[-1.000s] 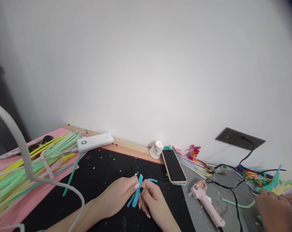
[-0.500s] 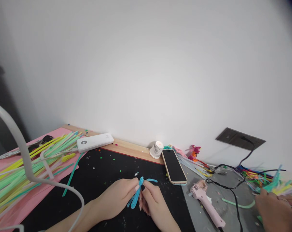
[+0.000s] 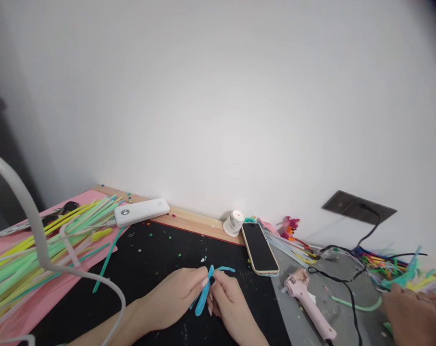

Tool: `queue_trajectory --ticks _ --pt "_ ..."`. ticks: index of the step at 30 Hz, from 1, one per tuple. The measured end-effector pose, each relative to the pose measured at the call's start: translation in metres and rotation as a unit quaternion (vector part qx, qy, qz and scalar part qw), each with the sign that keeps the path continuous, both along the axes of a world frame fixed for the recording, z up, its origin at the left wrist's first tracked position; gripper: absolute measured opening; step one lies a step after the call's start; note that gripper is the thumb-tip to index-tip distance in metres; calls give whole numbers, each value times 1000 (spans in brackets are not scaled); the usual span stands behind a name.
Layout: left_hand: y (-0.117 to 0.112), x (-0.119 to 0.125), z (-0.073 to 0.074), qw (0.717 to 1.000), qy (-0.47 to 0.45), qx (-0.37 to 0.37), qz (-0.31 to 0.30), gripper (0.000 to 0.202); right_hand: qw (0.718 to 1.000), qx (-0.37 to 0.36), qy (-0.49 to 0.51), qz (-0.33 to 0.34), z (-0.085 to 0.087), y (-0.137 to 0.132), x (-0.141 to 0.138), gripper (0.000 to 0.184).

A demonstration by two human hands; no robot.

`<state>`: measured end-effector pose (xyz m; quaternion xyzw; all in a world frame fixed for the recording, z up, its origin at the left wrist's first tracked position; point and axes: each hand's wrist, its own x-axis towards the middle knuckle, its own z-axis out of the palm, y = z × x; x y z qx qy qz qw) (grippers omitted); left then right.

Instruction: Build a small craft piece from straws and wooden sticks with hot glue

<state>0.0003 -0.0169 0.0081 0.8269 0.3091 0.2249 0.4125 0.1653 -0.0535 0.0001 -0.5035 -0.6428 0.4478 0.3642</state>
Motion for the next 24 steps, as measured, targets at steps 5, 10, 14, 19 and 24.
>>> queue_trajectory --ticks 5,10,14,19,24 --pt "-1 1 2 1000 -13 -16 -3 38 1000 3 1 1 -2 0 1 29" --pt "-2 0 3 999 -23 -31 -14 38 1000 17 -19 3 -1 0 0 30" --pt "-1 0 2 999 -24 -35 -17 37 999 19 -25 8 1 -1 1 30" --pt "-1 -1 1 999 -31 -35 -19 36 1000 16 -23 10 2 0 1 30" --pt "0 0 1 997 -45 -58 -22 34 1000 4 -11 0 0 1 0 29"
